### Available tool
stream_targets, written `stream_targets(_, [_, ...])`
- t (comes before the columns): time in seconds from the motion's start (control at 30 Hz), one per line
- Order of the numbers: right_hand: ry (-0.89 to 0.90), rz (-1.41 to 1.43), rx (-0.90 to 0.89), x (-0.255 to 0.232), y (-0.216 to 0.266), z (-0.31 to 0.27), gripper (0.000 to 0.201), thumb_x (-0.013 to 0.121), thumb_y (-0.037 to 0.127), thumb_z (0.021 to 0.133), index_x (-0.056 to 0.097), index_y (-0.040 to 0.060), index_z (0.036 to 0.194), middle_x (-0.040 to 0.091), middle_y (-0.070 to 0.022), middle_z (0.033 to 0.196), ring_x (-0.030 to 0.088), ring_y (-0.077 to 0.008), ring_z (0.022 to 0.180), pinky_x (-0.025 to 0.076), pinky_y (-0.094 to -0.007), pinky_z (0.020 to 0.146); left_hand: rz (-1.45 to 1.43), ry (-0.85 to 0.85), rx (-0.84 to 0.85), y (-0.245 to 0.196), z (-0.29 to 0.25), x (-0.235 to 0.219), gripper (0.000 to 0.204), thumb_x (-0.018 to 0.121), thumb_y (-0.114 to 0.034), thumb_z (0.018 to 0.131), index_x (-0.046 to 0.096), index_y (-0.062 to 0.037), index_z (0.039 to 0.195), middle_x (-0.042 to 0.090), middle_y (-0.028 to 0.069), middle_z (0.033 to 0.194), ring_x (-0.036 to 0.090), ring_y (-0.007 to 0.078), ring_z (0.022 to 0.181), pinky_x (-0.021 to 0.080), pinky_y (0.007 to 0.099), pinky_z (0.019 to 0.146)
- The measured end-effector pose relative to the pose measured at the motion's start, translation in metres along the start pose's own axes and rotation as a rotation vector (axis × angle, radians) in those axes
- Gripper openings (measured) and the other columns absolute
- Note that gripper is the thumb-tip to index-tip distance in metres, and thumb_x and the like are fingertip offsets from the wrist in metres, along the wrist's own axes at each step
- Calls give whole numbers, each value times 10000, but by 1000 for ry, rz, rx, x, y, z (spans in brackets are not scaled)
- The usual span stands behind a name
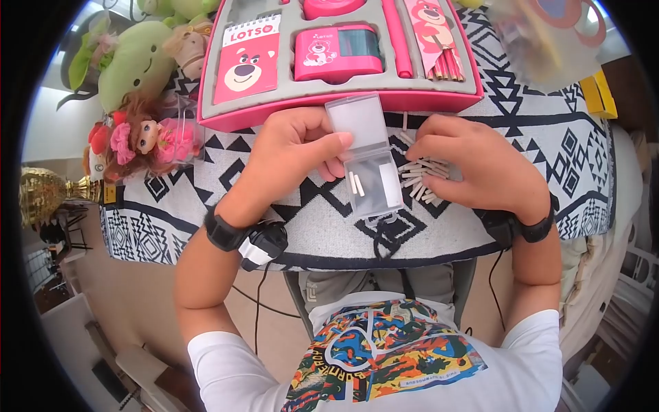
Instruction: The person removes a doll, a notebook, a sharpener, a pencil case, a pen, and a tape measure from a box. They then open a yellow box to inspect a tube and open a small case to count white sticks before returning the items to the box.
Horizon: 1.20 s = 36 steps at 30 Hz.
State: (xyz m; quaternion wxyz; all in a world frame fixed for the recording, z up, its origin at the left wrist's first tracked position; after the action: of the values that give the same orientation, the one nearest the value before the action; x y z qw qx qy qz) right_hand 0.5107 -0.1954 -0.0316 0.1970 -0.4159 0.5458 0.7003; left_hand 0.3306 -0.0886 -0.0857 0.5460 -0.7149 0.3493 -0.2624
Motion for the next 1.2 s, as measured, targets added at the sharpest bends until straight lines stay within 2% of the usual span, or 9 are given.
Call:
stream_targets(0.13, [64, -26, 6, 11, 0, -1, 281, 728, 72, 777, 680, 38, 1052, 617, -104, 1037, 642, -317, 946, 535, -392, 819, -149, 45, -22, -6, -6, 4, 188, 700, -167, 963, 675, 12, 912, 730, 97, 816, 701, 128, 643, 577, 237, 580])
stream_targets(0.4, [69, -58, 47, 15, 0, 2, 190, 724, 66, 809, 653, 48, 985, 596, -104, 977, 640, -311, 902, 524, -409, 772, -413, 253, -239, 9, -11, 24, 170, 693, -144, 957, 683, 26, 954, 744, 142, 847, 709, 150, 611, 592, 253, 551])
stream_targets(0.53, [0, -62, 18, 12, 1, 5, 153, 718, 48, 821, 636, 51, 951, 599, -90, 923, 644, -300, 843, 521, -389, 721, -304, 229, -191, 5, -10, 19, 170, 692, -151, 964, 680, 18, 955, 738, 119, 826, 703, 136, 620, 586, 244, 568])
stream_targets(0.6, [-48, -52, 7, 8, 0, 5, 145, 719, 44, 825, 632, 50, 940, 605, -86, 901, 646, -293, 821, 522, -381, 704, -68, 163, -82, 0, -7, 11, 183, 691, -171, 974, 671, 8, 944, 720, 83, 809, 691, 112, 650, 578, 236, 598])
stream_targets(0.7, [-114, -55, 6, 1, 1, 5, 148, 733, 40, 824, 636, 48, 935, 616, -85, 850, 644, -278, 774, 519, -371, 675, -5, 77, -19, 0, -4, 8, 195, 699, -178, 976, 659, 6, 925, 697, 49, 800, 679, 90, 686, 570, 233, 619])
stream_targets(0.77, [-207, 53, 16, -4, 2, 6, 168, 755, 38, 810, 639, 45, 931, 624, -87, 825, 644, -264, 755, 514, -364, 662, 24, 39, -11, 4, -4, 10, 195, 703, -172, 974, 655, 9, 920, 694, 45, 803, 676, 87, 695, 570, 234, 620])
stream_targets(0.9, [-151, 103, -57, 8, 15, 9, 151, 715, 92, 825, 601, 75, 921, 610, -77, 815, 639, -297, 785, 515, -410, 686, 50, -24, -4, 5, -3, 10, 194, 713, -156, 968, 646, 17, 912, 688, 41, 800, 674, 86, 705, 569, 236, 619])
stream_targets(0.97, [-192, 46, -231, 16, 27, 10, 184, 777, 73, 803, 641, 60, 926, 597, -84, 796, 610, -292, 721, 490, -388, 633, 37, -24, -9, 3, -3, 11, 197, 713, -158, 969, 644, 17, 910, 689, 44, 799, 675, 88, 706, 570, 237, 618])
stream_targets(1.2, [-158, -65, -293, 36, 31, 18, 209, 804, 155, 779, 634, 103, 889, 575, -56, 788, 596, -275, 738, 489, -393, 690, 57, -23, -20, 3, -2, 11, 199, 710, -161, 973, 645, 19, 916, 696, 53, 810, 677, 90, 704, 567, 235, 611])
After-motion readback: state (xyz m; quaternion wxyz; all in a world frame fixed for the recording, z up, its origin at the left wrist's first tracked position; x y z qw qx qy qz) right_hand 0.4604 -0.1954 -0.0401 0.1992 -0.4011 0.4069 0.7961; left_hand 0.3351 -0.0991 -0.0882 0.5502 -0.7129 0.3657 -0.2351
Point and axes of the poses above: each hand's wrist, its own z-axis towards the middle knuckle, its own x-axis out of the palm, y = z × x, the point moved 7 cm from there along z, towards the middle knuckle
